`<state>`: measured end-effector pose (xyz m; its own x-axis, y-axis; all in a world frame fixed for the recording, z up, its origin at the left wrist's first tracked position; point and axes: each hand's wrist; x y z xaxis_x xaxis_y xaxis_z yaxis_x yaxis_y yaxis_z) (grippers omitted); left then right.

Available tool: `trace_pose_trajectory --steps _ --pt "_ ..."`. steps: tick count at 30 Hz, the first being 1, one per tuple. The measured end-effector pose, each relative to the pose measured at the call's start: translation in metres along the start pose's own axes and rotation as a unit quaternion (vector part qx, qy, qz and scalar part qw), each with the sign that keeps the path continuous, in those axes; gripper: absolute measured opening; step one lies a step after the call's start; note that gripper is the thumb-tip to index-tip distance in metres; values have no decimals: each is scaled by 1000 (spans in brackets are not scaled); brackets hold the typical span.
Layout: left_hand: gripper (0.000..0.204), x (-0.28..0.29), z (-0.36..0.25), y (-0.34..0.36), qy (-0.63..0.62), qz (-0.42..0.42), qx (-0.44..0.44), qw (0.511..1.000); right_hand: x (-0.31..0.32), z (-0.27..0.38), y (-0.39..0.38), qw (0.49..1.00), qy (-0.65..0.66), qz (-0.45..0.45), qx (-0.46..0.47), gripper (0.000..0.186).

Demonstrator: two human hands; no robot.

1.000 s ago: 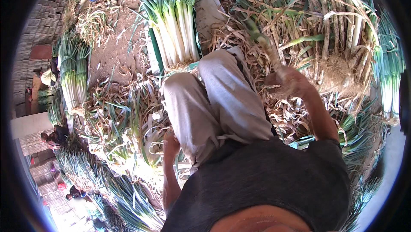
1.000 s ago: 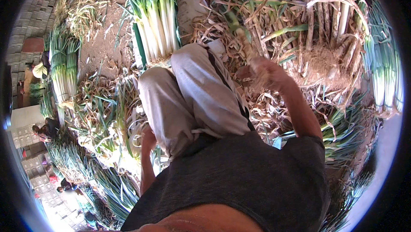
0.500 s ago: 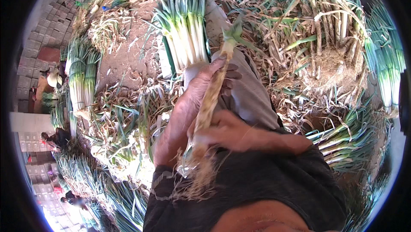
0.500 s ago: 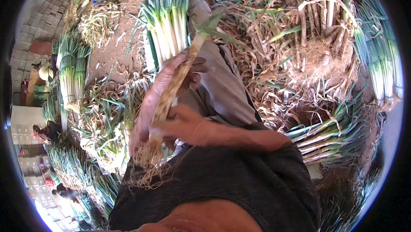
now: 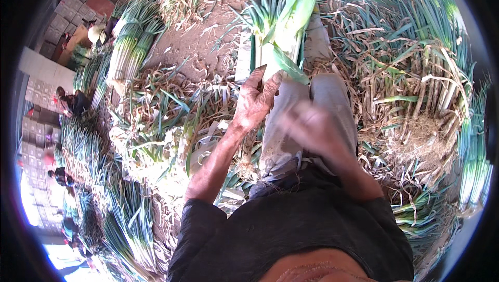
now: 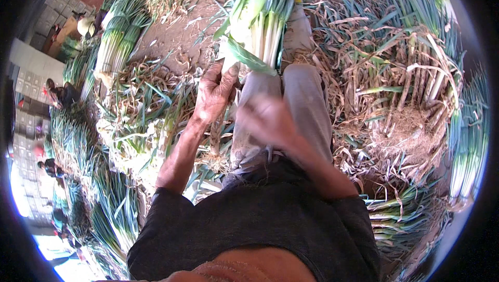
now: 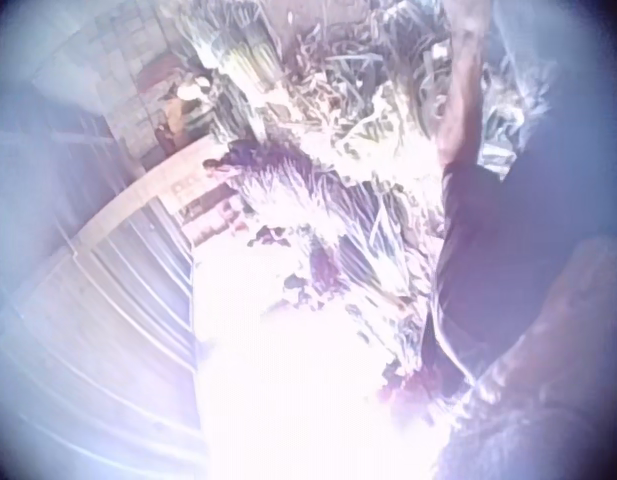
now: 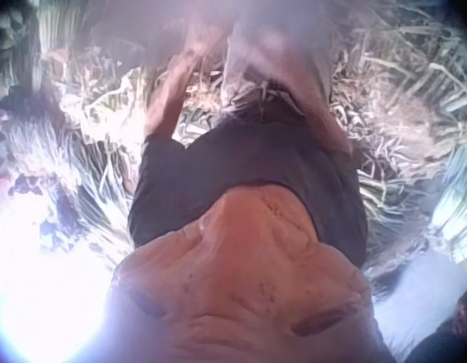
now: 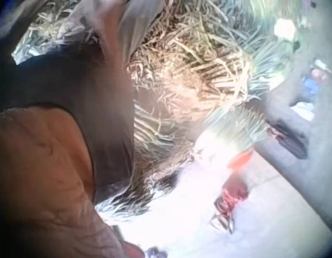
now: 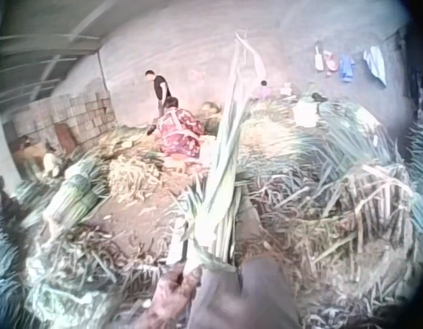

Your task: The person sits on the floor and trims the roots and outer leaves of green onions by hand. They handle the vegetables one by one, peeling away dry layers and discarding the trimmings onto the floor.

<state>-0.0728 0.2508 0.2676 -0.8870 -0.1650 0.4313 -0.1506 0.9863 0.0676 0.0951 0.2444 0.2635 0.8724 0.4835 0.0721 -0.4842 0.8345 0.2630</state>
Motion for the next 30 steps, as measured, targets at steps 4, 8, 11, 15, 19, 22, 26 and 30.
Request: trace_pose_trajectory --steps 4,8,11,15,19,22,26,30 --pt "49 -5 22 -18 -9 -5 11 1000 63 -20 63 978 154 -144 13 37" --pt "48 -25 29 -24 21 -64 -73 995 60 -9 110 910 412 -6 -39 42" --pt "50 -26 27 -26 41 -77 -43 995 42 -16 122 851 523 -18 -46 41" --pt "56 -33 -8 2 71 -130 -87 985 24 -30 114 805 590 -30 -48 56" --pt "40 -50 -3 22 44 -176 -92 979 17 -37 109 854 498 -151 -20 56" --pt "33 -59 10 29 167 -256 -224 925 17 -42 112 866 446 -226 19 51" --pt "28 -63 0 31 121 -241 -236 934 20 -50 115 864 433 -254 -23 57" --pt "28 -72 20 34 196 -312 -251 895 18 -71 118 881 383 -279 4 55"
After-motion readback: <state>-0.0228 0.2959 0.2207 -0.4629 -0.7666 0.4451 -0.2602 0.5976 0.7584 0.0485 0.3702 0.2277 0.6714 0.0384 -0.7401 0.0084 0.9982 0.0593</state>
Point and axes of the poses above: each hand's wrist, its own y-axis towards the middle knuckle, its own x-axis out of the back of the hand, z = x × y, and after that the axes turned 11 degrees about y, right-handed
